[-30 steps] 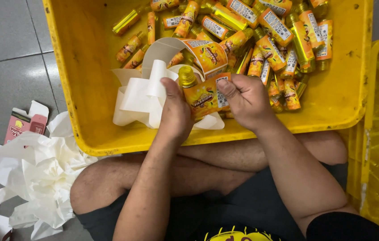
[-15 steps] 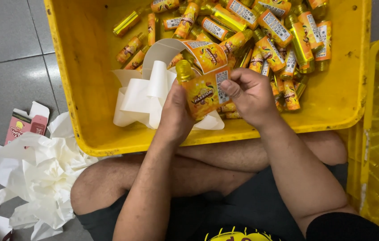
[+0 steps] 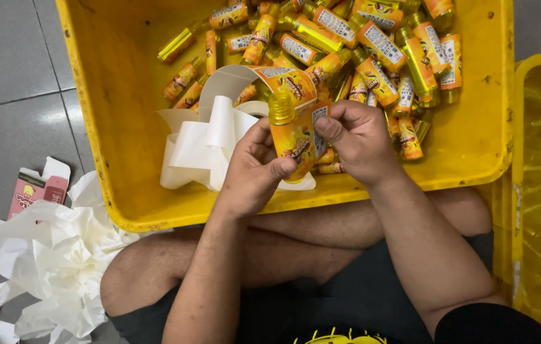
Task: Manually applying adhesive labels to small yellow plastic bottles.
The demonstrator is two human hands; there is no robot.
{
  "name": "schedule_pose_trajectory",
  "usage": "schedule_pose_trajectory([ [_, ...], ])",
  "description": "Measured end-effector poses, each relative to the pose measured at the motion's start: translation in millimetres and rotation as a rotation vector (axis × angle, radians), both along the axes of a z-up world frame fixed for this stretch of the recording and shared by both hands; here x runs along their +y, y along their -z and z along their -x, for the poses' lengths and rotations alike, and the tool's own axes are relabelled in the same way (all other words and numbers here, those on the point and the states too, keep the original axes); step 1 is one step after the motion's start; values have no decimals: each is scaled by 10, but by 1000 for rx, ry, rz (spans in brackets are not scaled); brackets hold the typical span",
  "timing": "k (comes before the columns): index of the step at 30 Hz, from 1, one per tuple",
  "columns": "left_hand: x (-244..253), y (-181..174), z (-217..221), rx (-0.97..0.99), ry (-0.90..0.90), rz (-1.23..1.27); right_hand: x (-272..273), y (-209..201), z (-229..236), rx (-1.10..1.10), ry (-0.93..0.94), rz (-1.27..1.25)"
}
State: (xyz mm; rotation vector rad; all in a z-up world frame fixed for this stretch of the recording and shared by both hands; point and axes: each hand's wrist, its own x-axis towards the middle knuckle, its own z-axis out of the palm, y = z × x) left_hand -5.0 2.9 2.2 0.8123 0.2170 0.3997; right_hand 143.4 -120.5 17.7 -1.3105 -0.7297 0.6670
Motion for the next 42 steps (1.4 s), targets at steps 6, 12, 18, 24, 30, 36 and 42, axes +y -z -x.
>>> schedule_pose_trajectory([
  [6, 29, 68, 38, -42, 63, 9, -7, 46, 17, 43, -50, -43],
  [12, 43, 62, 46, -31, 94, -39, 25, 14, -8, 59, -118, -57],
  [18, 40, -86, 36, 41, 39, -60, 79, -37, 0, 4, -88, -86],
  [24, -15, 56, 34, 82, 1, -156, 80, 31, 1, -143, 3, -99],
  [30, -75, 56, 21, 126, -81, -312, 89, 49, 73, -208, -6, -26],
  [36, -14, -19, 54, 69, -51, -186, 59, 161, 96, 19, -107, 110],
  [42, -18, -8, -22, 38, -107, -73, 78, 201, 168, -24, -109, 120],
])
